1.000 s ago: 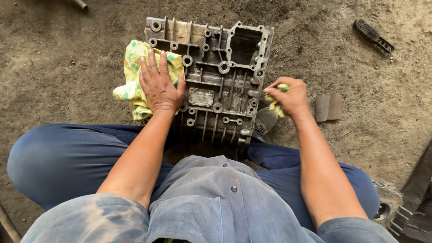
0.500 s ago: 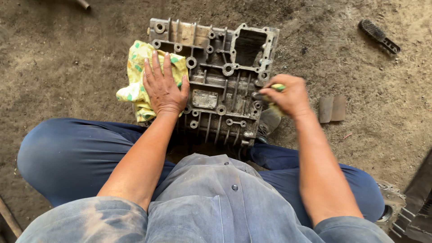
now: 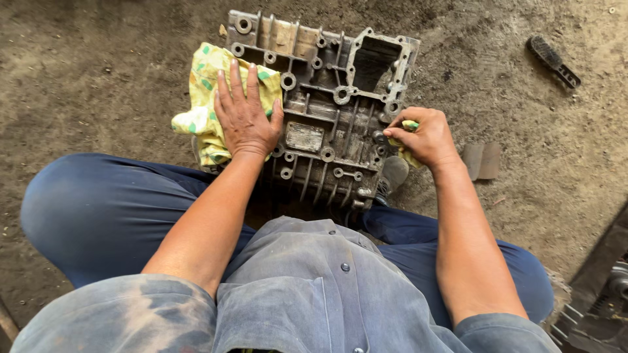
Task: The person wipes and cleans an engine casing using a yellow cloth and then uses a small tool to point at or scrape several openings on the metal component.
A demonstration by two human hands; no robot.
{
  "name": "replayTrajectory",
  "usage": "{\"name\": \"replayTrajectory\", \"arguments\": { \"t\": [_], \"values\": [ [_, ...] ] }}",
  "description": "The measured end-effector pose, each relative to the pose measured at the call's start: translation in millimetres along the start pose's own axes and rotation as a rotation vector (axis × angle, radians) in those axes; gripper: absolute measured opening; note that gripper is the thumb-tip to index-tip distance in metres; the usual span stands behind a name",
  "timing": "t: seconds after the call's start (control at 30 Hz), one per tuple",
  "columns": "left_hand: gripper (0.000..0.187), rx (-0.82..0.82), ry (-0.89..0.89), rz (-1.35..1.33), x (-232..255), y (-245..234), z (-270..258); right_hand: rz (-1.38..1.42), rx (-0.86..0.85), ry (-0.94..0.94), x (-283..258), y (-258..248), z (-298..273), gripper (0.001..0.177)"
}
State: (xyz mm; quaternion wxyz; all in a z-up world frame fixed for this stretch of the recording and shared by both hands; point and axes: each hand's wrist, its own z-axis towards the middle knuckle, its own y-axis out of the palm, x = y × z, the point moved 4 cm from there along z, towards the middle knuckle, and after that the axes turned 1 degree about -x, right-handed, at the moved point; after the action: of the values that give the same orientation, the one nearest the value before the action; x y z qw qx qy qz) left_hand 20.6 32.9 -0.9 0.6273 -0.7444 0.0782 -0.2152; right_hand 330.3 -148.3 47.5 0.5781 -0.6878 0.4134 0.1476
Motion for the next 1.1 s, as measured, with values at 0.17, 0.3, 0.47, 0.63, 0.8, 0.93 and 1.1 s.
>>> {"name": "replayTrajectory", "arguments": {
  "t": [0.17, 0.3, 0.47, 0.63, 0.8, 0.93, 1.1],
  "values": [
    [0.078, -0.003, 0.008, 0.023, -2, 5, 1, -0.04, -0.078, 0.154, 8, -6, 1, 0.019],
    [0.078, -0.017, 0.003, 0.02, -2, 2, 0, -0.031, -0.049, -0.017, 7, -4, 3, 0.019],
    [0.078, -0.026, -0.01, -0.013, -3, 1, 1, 0.057, 0.017, 0.061, 13, -9, -10, 0.017],
    [0.077, -0.007, 0.012, -0.011, -1, 0, 1, 0.06, 0.045, 0.069, 11, -7, -12, 0.015],
    [0.079, 0.01, 0.007, -0.044, 4, -10, 3, 0.044, 0.114, 0.014, 6, -11, -17, 0.015],
    [0.076, 0.046, 0.043, -0.052, -1, -5, -5, 0.059, 0.148, -0.019, 13, -6, -22, 0.016],
    [0.08, 0.014, 0.009, -0.051, 1, -9, 3, -0.002, 0.185, -0.016, 2, -9, -17, 0.017]
  ]
}}
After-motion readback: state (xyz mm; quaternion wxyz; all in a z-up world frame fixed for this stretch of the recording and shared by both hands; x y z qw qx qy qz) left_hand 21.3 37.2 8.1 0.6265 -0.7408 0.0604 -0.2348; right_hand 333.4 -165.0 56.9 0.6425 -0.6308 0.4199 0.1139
